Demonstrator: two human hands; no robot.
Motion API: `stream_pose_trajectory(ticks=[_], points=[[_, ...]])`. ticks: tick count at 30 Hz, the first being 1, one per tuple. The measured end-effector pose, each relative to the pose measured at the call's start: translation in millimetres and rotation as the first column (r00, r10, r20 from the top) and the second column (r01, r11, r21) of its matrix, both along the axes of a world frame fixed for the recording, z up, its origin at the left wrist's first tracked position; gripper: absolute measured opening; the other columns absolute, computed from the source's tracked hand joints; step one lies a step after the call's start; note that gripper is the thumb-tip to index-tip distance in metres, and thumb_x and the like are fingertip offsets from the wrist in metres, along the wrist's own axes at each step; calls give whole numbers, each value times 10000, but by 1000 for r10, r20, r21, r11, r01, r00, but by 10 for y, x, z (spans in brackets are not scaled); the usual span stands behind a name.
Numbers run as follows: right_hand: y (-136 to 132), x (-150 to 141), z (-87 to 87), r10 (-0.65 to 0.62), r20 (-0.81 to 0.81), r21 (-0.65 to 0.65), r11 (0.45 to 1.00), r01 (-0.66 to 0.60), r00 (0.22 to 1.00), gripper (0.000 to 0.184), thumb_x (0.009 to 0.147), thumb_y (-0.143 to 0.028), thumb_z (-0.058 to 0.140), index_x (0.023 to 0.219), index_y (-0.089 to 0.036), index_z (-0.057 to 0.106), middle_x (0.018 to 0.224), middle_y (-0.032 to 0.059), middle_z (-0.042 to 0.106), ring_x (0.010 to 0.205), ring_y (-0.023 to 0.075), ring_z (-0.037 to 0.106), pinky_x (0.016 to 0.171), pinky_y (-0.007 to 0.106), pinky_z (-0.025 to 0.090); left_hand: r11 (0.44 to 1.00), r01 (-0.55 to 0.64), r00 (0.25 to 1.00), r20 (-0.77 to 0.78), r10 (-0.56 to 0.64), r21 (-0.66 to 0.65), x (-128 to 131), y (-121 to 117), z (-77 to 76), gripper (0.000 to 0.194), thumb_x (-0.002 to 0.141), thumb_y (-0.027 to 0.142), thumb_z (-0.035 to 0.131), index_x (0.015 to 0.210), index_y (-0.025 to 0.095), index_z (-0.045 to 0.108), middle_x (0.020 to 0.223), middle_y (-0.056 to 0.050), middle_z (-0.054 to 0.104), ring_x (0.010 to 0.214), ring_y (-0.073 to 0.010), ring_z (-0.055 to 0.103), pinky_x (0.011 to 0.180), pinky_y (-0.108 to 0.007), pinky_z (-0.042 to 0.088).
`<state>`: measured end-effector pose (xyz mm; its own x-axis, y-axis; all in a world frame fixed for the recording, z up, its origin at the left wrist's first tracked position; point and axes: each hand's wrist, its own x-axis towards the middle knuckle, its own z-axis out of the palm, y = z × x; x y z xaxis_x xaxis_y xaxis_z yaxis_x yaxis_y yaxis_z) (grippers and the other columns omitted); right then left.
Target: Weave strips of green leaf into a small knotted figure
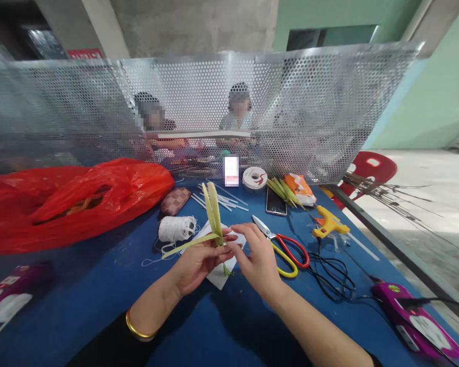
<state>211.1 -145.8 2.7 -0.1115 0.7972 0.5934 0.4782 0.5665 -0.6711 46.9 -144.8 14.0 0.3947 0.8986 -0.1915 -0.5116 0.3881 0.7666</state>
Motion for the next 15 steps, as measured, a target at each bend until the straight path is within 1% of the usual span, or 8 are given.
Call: stream_pose_trajectory(ticks=[2,3,6,9,11,13,15], points=[[8,-26,-20,47,-6,-53,997,-48,999,271,843,-214,623,1113,-238,623,1102,81,626,1038,238,599,885,373,490,999,25,998,-57,-24,20,22,-23,-15,394,707,118,752,1089,153,661,1120,-100,686,1041,-233,658,940,-352,493],[19,-40,-34,63,-26,-78,995,-65,998,268,830,-212,641,1096,-241,638,1110,78,627,1046,237,599,894,374,490,999,42,995,-88,-39,30,32,-35,-24,406,718,148,752,1113,159,658,1125,-106,686,1025,-236,663,900,-348,511],[54,-78,-63,95,-117,-116,987,-109,989,148,808,-202,661,949,-237,692,1043,62,653,1013,228,611,876,365,496,995,78,983,-174,-66,67,56,-62,-52,429,767,262,726,1174,163,635,1115,-127,689,877,-225,700,748,-330,550],[58,-104,-39,87,-207,-130,985,-115,975,84,816,-196,626,832,-225,703,943,51,676,955,219,623,835,350,498,988,117,966,-243,-91,95,66,-67,-73,469,792,359,694,1201,145,613,946,-115,720,703,-208,711,646,-314,548],[44,-109,-7,65,-278,-176,977,-117,958,99,823,-208,603,798,-215,698,895,42,683,889,206,627,811,340,492,987,127,953,-288,-94,99,68,-63,-75,460,785,386,692,1163,134,622,844,-89,717,660,-200,707,622,-293,538],[31,-110,15,45,-384,-269,950,-159,922,105,826,-255,606,794,-204,692,824,28,680,776,184,618,740,321,493,989,115,942,-327,-78,95,73,-59,-71,418,759,408,706,1064,128,643,859,-81,709,647,-189,705,599,-271,529],[27,-112,15,13,-495,-357,909,-217,869,141,818,-318,629,794,-193,689,744,15,667,691,169,598,662,300,487,992,99,932,-356,-62,84,82,-59,-69,395,727,434,725,964,129,639,900,-76,698,634,-181,704,573,-259,523]])
